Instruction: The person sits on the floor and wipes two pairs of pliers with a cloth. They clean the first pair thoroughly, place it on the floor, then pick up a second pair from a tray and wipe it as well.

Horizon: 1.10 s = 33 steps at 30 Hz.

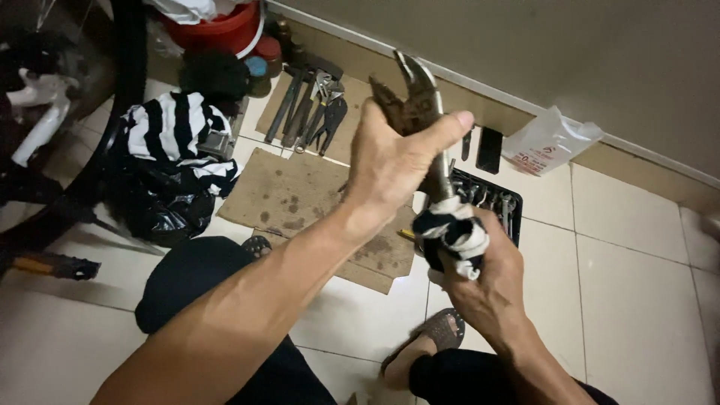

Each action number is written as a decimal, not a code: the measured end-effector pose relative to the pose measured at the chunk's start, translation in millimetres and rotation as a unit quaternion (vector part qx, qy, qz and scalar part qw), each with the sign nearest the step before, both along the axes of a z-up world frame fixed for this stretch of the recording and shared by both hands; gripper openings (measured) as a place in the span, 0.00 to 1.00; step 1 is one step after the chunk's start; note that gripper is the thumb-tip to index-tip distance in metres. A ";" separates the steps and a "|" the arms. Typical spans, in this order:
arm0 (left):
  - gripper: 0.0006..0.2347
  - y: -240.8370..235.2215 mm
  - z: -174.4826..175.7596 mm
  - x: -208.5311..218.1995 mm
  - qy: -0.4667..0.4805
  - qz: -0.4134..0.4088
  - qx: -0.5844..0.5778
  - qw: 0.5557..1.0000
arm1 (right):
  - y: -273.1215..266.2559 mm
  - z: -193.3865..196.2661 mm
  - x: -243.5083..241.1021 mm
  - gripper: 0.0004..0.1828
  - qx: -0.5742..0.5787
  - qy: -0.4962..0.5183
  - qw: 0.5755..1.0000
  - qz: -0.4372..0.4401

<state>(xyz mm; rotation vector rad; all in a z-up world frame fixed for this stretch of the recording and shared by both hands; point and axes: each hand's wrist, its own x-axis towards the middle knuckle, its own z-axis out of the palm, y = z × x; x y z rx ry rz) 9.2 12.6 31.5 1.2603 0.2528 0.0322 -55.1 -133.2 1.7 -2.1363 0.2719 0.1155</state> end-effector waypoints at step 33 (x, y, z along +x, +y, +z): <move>0.37 -3.9 -9.3 -5.6 -0.043 -0.057 -0.013 0.997 | 11.2 79.7 -0.1 0.14 -0.041 0.132 0.990 -0.041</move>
